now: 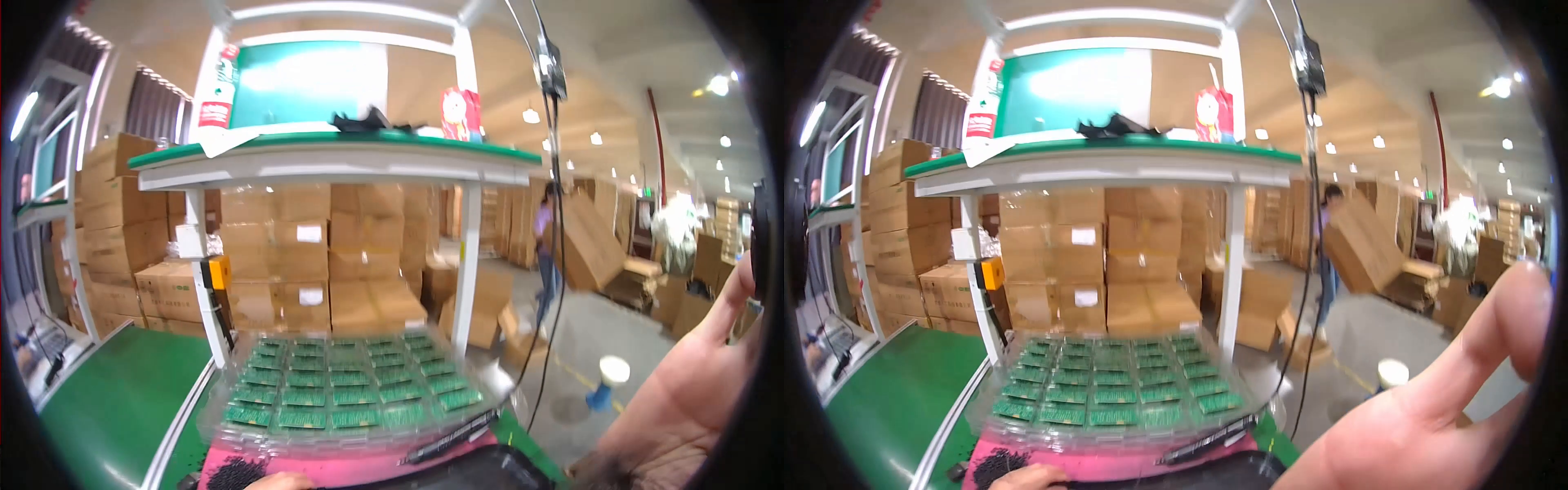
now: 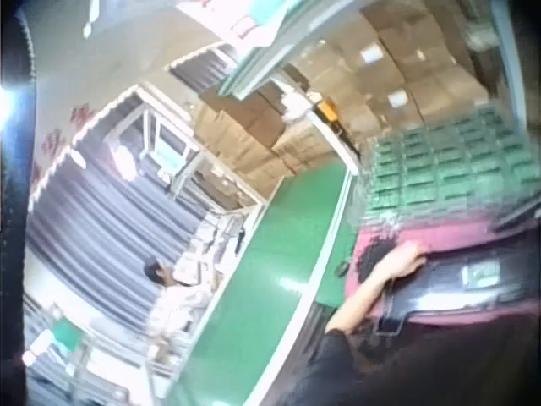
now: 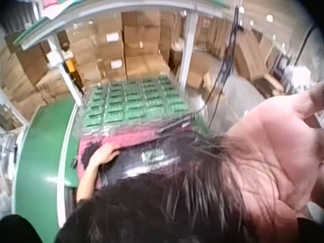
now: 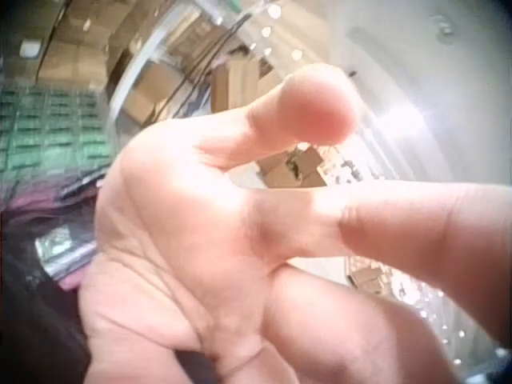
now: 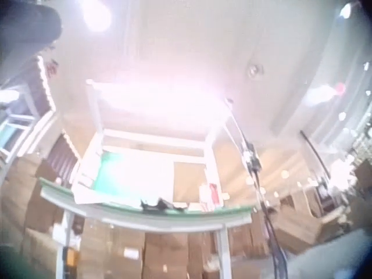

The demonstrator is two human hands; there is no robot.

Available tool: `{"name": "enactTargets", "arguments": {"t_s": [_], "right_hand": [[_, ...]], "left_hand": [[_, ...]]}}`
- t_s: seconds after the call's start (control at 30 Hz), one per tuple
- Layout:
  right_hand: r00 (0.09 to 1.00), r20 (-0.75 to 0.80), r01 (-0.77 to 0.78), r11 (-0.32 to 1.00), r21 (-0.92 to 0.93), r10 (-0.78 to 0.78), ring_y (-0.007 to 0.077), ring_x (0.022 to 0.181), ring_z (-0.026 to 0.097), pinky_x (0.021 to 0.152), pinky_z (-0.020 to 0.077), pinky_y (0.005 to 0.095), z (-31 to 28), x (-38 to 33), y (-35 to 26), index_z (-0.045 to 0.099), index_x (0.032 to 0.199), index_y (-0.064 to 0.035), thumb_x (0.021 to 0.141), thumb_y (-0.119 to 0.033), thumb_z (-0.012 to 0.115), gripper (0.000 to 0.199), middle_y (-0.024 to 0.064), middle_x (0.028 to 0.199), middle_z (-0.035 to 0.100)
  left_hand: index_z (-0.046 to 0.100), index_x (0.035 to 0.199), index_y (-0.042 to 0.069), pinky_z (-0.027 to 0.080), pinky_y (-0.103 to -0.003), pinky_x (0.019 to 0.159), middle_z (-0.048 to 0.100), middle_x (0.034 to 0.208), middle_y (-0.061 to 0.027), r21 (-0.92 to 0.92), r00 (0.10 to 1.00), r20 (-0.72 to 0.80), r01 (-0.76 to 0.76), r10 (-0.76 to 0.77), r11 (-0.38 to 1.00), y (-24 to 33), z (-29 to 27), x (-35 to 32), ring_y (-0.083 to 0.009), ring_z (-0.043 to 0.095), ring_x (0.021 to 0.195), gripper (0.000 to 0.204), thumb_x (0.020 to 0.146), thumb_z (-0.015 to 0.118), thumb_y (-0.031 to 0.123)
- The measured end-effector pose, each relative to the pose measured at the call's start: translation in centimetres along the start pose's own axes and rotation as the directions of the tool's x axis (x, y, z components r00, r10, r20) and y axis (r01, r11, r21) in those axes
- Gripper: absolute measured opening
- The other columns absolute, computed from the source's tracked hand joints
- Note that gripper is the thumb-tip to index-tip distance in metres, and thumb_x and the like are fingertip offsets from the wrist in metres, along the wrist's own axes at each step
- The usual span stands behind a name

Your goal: Installing circuit boards into plastic housings using an electric screwdriver in a manufacturing setting.

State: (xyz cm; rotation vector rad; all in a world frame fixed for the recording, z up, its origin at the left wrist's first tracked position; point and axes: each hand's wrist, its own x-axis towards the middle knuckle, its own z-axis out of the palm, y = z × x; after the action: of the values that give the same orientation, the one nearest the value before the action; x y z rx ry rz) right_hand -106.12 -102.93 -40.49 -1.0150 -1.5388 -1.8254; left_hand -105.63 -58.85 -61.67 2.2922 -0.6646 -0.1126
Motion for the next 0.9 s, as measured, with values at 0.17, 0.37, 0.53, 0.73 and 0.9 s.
{"name": "enactTargets", "arguments": {"t_s": [0.17, 0.37, 0.53, 0.73, 0.9], "right_hand": [[0.947, 0.175, -0.297, 0.942, 0.153, 0.27, 0.032, 0.101, 0.056, 0.078, 0.0474, 0.0422, -4.5, -1.5, -2.7, 0.051, 0.117, -0.0089, 0.071, -0.024, 0.072, 0.052, 0.0143, 0.124, 0.05], [0.849, 0.195, -0.527, 0.818, 0.232, 0.491, 0.0312, 0.097, 0.057, 0.075, 0.0484, 0.0384, 2.2, -4.6, -3.7, 0.048, 0.119, -0.0103, 0.07, -0.017, 0.072, 0.055, 0.0148, 0.124, 0.051], [0.82, 0.236, -0.569, 0.785, 0.245, 0.521, 0.0305, 0.095, 0.058, 0.072, 0.0493, 0.0353, 9.7, 0.6, -5.5, 0.046, 0.122, -0.0115, 0.07, -0.012, 0.072, 0.059, 0.0153, 0.123, 0.051], [0.703, 0.655, -0.485, 0.86, 0.159, 0.276, 0.0179, 0.073, 0.057, 0.062, 0.0446, 0.028, 13.5, 4.9, -6.9, 0.057, 0.083, -0.0093, 0.067, -0.009, 0.06, 0.016, 0.0036, 0.083, 0.058], [0.18, 0.696, -0.934, 0.343, -0.1, 0.695, 0.0165, 0.069, 0.054, 0.06, 0.0425, 0.0275, 12.8, 8.8, -9.9, 0.058, 0.078, -0.0144, 0.062, -0.02, 0.064, 0.018, 0.0024, 0.08, 0.056]], "left_hand": [[0.061, 0.095, 0.0, 0.049, -0.042, 0.078, 0.062, 0.092, -0.0194, 0.324, 0.991, 0.115, 0.025, -0.065, 0.946, 2.8, -0.7, -1.2, -0.0369, 0.059, 0.09, 0.021, 0.079, 0.062, 0.014], [0.056, 0.104, 0.0, 0.046, -0.045, 0.08, 0.06, 0.097, -0.0191, 0.319, 0.982, 0.149, 0.061, -0.113, 0.946, 1.6, -0.9, 1.7, -0.0384, 0.057, 0.094, 0.026, 0.084, 0.059, 0.016], [0.058, 0.106, 0.004, 0.048, -0.045, 0.076, 0.057, 0.098, -0.0142, 0.307, 0.998, 0.05, 0.016, -0.033, 0.952, 5.9, -2.4, 1.0, -0.0363, 0.059, 0.09, 0.023, 0.084, 0.058, 0.013], [0.063, 0.11, 0.009, 0.053, -0.032, 0.059, 0.06, 0.103, -0.0091, 0.404, 0.915, -0.383, 0.044, 0.125, 0.914, 11.4, -1.3, -6.0, -0.0235, 0.065, 0.076, 0.039, 0.073, 0.061, -0.003], [0.061, 0.111, -0.002, 0.049, -0.034, 0.084, 0.061, 0.106, -0.0151, 0.302, 0.463, -0.875, 0.294, 0.141, 0.907, 11.1, -0.8, -12.2, -0.0253, 0.061, 0.094, 0.042, 0.07, 0.057, -0.014]]}}
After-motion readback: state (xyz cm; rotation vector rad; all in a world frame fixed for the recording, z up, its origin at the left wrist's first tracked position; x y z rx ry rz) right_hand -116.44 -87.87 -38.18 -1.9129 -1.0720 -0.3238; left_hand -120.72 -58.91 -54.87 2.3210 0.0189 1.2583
